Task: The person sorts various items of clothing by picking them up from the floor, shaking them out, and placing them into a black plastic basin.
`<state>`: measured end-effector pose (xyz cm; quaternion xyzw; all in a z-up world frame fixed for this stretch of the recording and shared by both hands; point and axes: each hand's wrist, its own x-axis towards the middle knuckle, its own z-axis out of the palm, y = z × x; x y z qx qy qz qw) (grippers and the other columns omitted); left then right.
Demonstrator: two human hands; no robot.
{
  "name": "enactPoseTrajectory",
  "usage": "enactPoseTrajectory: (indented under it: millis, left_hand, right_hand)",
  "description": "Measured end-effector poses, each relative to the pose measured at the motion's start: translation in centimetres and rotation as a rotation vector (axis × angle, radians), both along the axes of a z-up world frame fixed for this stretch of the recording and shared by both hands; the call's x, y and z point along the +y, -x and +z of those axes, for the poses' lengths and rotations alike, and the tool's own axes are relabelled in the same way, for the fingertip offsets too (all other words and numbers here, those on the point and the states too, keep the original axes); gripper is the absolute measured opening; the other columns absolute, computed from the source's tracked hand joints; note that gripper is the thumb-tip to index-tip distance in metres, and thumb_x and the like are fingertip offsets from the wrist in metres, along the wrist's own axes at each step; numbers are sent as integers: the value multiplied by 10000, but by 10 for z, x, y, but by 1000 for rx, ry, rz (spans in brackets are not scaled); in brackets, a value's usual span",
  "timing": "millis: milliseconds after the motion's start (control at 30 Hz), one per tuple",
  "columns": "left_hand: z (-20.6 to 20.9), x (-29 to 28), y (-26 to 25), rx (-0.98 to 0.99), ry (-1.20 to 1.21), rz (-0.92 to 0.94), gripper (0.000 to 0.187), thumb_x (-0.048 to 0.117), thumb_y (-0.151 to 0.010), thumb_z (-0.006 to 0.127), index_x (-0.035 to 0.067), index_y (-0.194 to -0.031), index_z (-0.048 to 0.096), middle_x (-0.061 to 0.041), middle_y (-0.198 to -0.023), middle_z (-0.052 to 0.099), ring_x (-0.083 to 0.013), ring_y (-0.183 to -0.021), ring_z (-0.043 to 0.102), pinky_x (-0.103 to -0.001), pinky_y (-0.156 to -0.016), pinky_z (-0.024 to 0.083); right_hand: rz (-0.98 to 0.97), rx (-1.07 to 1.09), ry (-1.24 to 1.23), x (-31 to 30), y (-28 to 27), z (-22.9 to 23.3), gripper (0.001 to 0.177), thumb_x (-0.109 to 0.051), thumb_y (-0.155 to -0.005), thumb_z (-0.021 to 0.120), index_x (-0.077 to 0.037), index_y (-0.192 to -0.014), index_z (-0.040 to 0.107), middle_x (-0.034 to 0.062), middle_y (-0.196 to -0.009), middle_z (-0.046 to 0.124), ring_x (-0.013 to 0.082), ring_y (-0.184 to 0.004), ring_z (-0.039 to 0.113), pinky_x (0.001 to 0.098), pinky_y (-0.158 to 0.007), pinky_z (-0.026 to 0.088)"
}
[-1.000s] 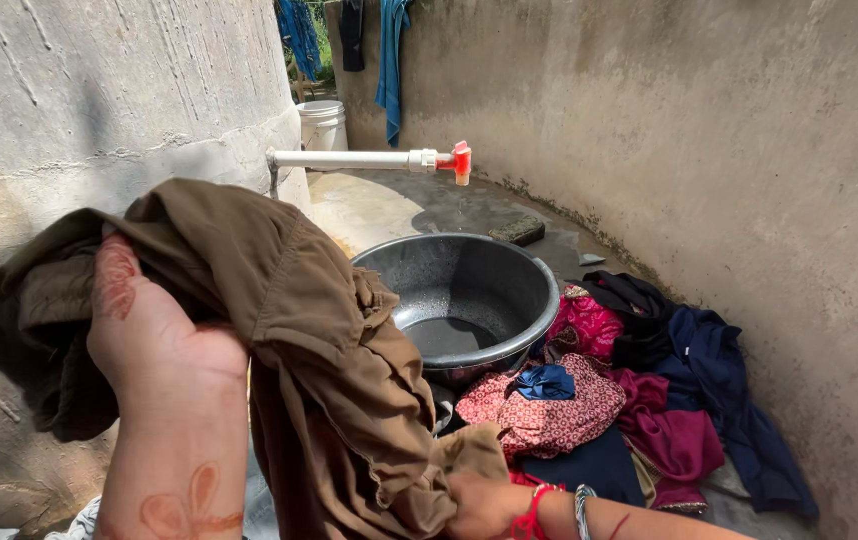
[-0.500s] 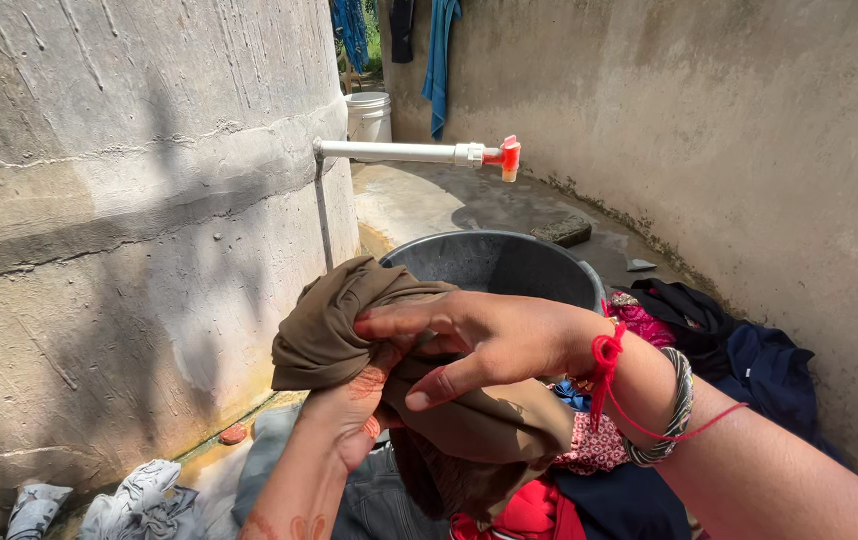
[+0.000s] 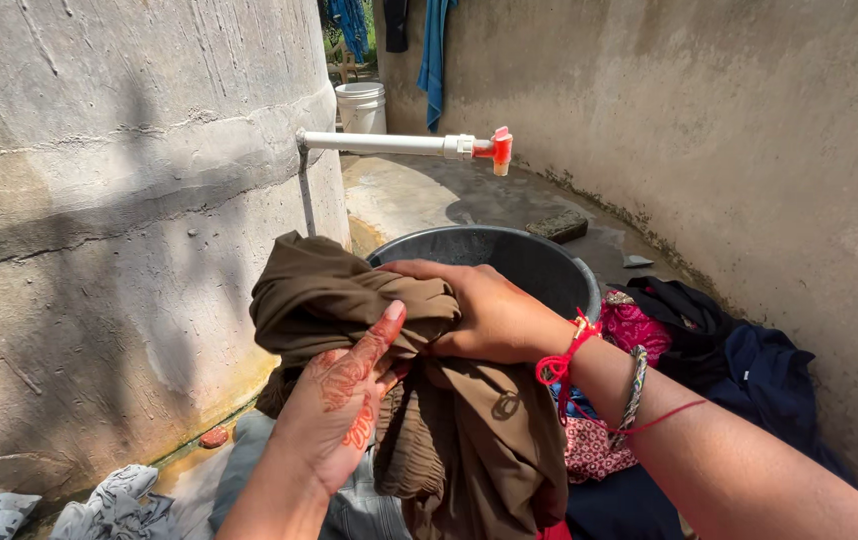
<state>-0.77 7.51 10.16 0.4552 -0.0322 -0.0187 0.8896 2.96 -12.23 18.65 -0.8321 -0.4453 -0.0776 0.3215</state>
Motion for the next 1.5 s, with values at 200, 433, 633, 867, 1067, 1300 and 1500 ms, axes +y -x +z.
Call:
enactPoseTrajectory:
  millis: [200,433,633,867,1067,1300,1500]
  left_hand:
    - [5,-7,6,-248,-289,59,519,250,-934,711,31,-1405,694,18,-1137,660,-50,-1002,499,-246,-875,354]
    - [-12,-14,-6,-58,-341,37,605,388,-871,685,163,-1429,620,28,-1300,693,-91,-1259,561,-336,-1002,350]
    - [-43,-30,-26,100,-434,49,622,446,-844,671,202,-1411,602,65,-1350,685,-83,-1329,517,-400,-1086,300]
    - [-192,-77,-88,137,-546,5,689,355,-852,778,0,-1395,547,-109,-1334,684,-188,-1230,638,-279,-1022,458]
    - [-261,-120,-85,264,-879,-159,772,370,-856,841,-80,-1386,504,-184,-1238,699,-214,-1113,700,-323,-952,545]
    - [-232,-121,-78,134,-873,-286,572,350,-825,821,-70,-1203,736,-156,-1053,766,-205,-901,676,-347,-775,533]
    - [-149,-87,-57,325,-682,-194,851,162,-694,946,18,-1388,475,-112,-1166,700,-191,-1010,703,-346,-878,548]
  right_hand:
    - [-622,-506,-619,-26,-52,-10,571,7,-818,773,-146,-1356,660,141,-1333,636,315,-1232,666,357,-1069,531]
    - [-695,-436,-53,-62,-82,-26,848,-110,-605,881,-65,-1382,545,295,-1518,247,529,-1277,456,498,-984,444]
    - [-740,-144,316,-57,-60,-73,449,-180,-800,683,-238,-1245,706,92,-1391,587,344,-1207,607,492,-962,513]
    - [-397,132,784,-62,-26,-204,450,-256,-796,733,-194,-1238,675,132,-1119,722,342,-1080,679,465,-924,549]
    - [-100,425,980,-98,-4,-324,347,-330,-828,755,-383,-1168,802,37,-1452,554,291,-1411,435,515,-1040,401]
    - [-165,457,714,-99,-12,-382,263,-290,-842,693,-171,-1059,783,85,-1179,716,285,-1082,694,419,-923,533]
    - [-175,498,43,-73,-59,-267,240,-53,-819,686,-12,-1045,757,99,-943,798,175,-868,753,314,-777,589]
